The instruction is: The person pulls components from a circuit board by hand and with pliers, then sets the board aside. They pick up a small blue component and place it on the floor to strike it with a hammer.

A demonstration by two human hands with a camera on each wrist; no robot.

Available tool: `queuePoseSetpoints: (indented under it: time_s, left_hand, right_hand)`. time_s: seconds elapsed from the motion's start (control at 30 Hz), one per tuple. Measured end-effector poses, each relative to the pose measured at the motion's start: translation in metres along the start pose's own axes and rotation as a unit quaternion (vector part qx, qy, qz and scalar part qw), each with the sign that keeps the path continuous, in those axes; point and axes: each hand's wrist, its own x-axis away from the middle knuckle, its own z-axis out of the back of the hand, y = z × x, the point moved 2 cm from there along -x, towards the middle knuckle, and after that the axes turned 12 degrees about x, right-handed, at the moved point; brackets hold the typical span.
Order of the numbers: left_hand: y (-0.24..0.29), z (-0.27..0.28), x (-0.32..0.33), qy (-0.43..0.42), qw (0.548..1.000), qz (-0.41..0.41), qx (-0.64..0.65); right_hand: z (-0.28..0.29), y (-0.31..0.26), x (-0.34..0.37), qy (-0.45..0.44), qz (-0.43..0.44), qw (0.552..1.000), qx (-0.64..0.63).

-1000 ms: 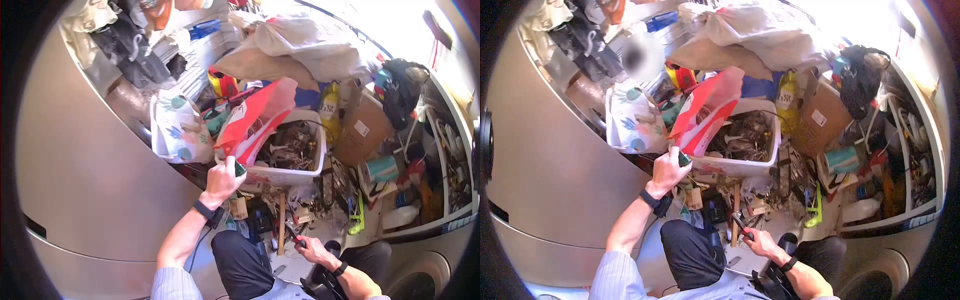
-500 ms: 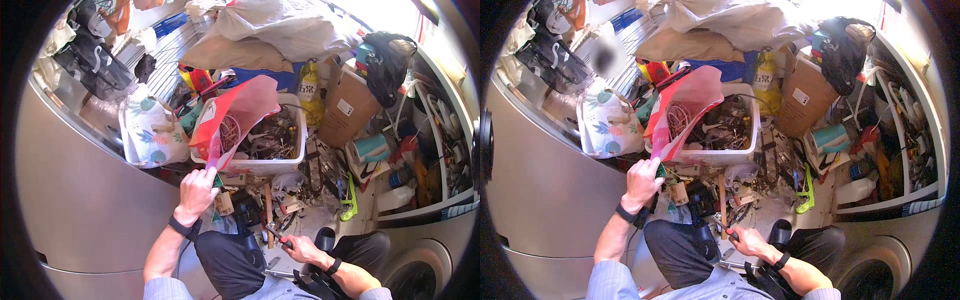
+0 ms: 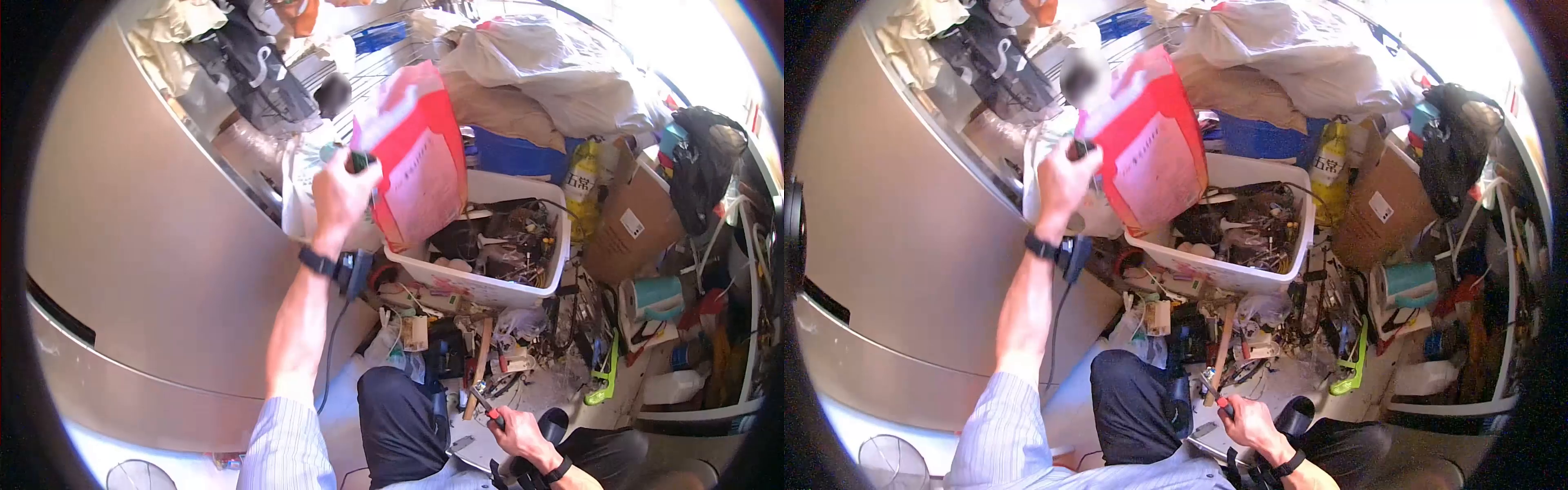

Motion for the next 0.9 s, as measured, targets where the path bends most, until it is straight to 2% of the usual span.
queuePoseSetpoints:
  time_s: [0.07,0.1,0.13,0.2,0.27,0.33,0.37,0.4,0.47,0.5,0.63,0.73,0.9]
  left_hand:
    - [-0.030,0.003,-0.030,0.057,0.998,-0.004,-0.008]
    - [-0.054,0.004,-0.042,0.084,0.994,-0.009,-0.062]
    - [-0.074,0.007,-0.047,0.087,0.994,-0.007,-0.062]
    - [-0.112,0.012,-0.054,0.079,0.991,0.070,-0.076]
    - [-0.140,0.009,-0.054,0.018,0.989,0.144,0.005]
    - [-0.134,0.004,-0.043,-0.046,0.963,0.200,0.173]
    - [-0.130,0.003,-0.039,-0.067,0.948,0.230,0.209]
    - [-0.121,0.001,-0.033,-0.065,0.949,0.230,0.207]
    - [-0.110,0.002,-0.024,-0.064,0.904,0.250,0.342]
    - [-0.119,0.004,-0.023,-0.088,0.893,0.249,0.366]
    - [-0.145,0.022,-0.012,-0.074,0.818,0.252,0.511]
    - [-0.149,0.033,0.004,-0.030,0.823,0.241,0.514]
    - [-0.149,0.045,0.016,-0.022,0.823,0.204,0.529]
  right_hand:
    - [-0.002,-0.001,-0.002,-0.001,0.009,1.000,0.015]
    - [-0.001,-0.003,-0.002,-0.004,0.009,1.000,0.023]
    - [0.001,-0.004,-0.002,-0.006,0.007,0.999,0.032]
    - [0.001,-0.003,-0.003,0.003,0.012,0.999,0.034]
    - [-0.003,-0.001,0.004,0.007,-0.002,0.999,0.032]
    - [-0.001,-0.003,-0.001,-0.002,-0.007,1.000,-0.012]
    - [0.000,-0.005,-0.001,-0.006,-0.008,1.000,-0.014]
    - [0.002,-0.007,0.000,-0.006,-0.005,1.000,-0.015]
    - [0.007,-0.010,0.000,-0.014,-0.007,1.000,-0.008]
    - [0.008,-0.010,0.001,-0.014,-0.001,1.000,-0.008]
    - [0.006,-0.003,0.002,0.017,0.000,1.000,-0.024]
    - [0.003,-0.002,0.003,0.030,-0.004,0.999,-0.044]
    - [0.002,-0.004,0.006,0.021,0.009,1.000,-0.010]
